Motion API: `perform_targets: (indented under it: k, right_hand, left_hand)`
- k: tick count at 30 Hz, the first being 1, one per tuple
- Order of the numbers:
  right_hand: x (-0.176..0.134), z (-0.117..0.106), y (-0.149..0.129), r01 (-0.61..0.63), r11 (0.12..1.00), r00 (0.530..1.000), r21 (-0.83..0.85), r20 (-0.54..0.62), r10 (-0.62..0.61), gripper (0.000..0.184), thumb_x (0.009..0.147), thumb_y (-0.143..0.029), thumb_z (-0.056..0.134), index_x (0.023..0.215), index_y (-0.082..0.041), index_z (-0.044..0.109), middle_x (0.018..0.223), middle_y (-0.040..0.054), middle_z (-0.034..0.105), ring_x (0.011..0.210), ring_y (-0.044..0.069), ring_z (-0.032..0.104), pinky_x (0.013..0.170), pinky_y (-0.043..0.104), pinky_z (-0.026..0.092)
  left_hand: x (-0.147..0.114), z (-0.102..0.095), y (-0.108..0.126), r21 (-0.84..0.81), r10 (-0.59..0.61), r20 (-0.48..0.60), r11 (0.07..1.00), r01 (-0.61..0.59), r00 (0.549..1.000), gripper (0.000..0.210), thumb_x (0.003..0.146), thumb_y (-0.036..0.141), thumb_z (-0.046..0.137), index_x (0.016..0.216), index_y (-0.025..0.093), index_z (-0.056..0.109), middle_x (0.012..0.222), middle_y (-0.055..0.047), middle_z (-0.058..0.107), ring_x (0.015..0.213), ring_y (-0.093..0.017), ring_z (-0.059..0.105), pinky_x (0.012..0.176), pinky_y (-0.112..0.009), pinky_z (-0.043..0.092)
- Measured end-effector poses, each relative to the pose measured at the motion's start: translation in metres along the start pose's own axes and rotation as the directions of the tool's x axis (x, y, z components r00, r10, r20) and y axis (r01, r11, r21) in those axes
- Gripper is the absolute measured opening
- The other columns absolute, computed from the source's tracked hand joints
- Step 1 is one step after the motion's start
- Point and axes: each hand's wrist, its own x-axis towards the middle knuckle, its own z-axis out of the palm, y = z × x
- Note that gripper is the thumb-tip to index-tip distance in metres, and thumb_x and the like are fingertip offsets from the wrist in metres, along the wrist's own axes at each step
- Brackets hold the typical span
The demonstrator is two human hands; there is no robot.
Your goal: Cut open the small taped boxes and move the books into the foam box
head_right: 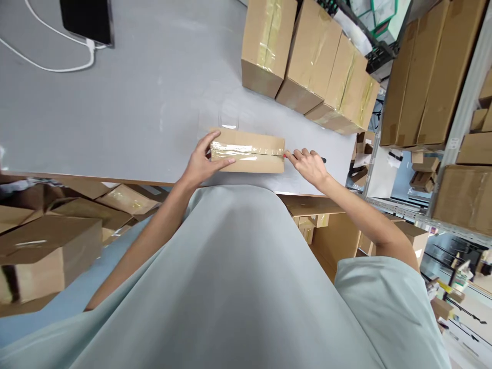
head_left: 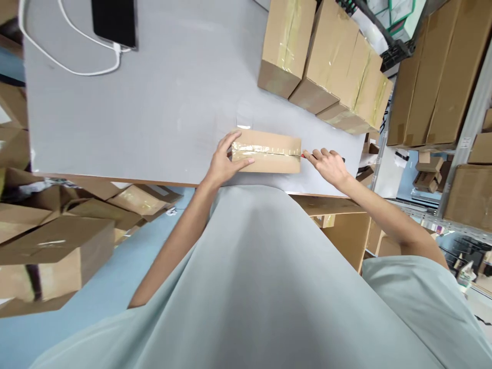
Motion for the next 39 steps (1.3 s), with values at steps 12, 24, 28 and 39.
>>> perform_targets:
  k: [12, 24, 28, 39]
  right_hand:
    - [-0.02, 0.033, 0.022, -0.083, 0.996, 0.995, 0.039, -0.049, 0.085, 0.053, 0.114, -0.013, 0.029, 0.158, -0.021, 0.057, 0.123, 0.0171, 0.077, 0.107, 0.027, 0.063, 0.084, 0.037, 0.039]
    - [0.031, 0.122, -0.017, -0.282, 0.206, 0.816, 0.937, 0.122, 0.566, 0.035, 0.1, -0.047, 0.067, 0.123, -0.02, 0.067, 0.099, 0.0067, 0.079, 0.085, 0.024, 0.077, 0.075, 0.034, 0.06]
    - [0.077, 0.124, -0.081, -0.032, -0.304, 0.87, 0.952, 0.176, 0.461, 0.054, 0.084, -0.07, 0.076, 0.107, -0.023, 0.062, 0.095, 0.0022, 0.073, 0.084, 0.021, 0.076, 0.062, 0.03, 0.063]
    - [0.069, 0.073, -0.087, 0.302, -0.294, 0.844, 0.907, -0.111, 0.525, 0.061, 0.083, -0.075, 0.08, 0.112, -0.024, 0.066, 0.103, 0.0034, 0.075, 0.077, 0.018, 0.077, 0.065, 0.029, 0.063]
  left_hand:
    - [0.003, -0.008, -0.002, -0.025, -0.017, 0.049, 1.0, 0.018, 0.999, 0.113, 0.071, 0.086, 0.088, 0.161, 0.027, 0.055, 0.165, -0.021, 0.055, 0.146, -0.039, 0.064, 0.116, -0.057, 0.059]
    - [-0.006, -0.08, -0.015, -0.095, -0.257, 0.081, 0.96, 0.265, 0.963, 0.12, 0.07, 0.066, 0.098, 0.171, 0.027, 0.044, 0.169, -0.018, 0.055, 0.139, -0.035, 0.068, 0.12, -0.054, 0.056]
    - [-0.017, -0.108, -0.02, -0.15, -0.387, 0.057, 0.908, 0.391, 0.92, 0.124, 0.069, 0.064, 0.098, 0.173, 0.027, 0.041, 0.161, -0.018, 0.063, 0.127, -0.031, 0.074, 0.114, -0.05, 0.06]
    - [-0.032, -0.051, -0.02, -0.104, -0.435, 0.231, 0.878, 0.467, 0.87, 0.115, 0.053, 0.046, 0.102, 0.153, 0.011, 0.058, 0.127, -0.019, 0.08, 0.133, -0.041, 0.067, 0.117, -0.058, 0.052]
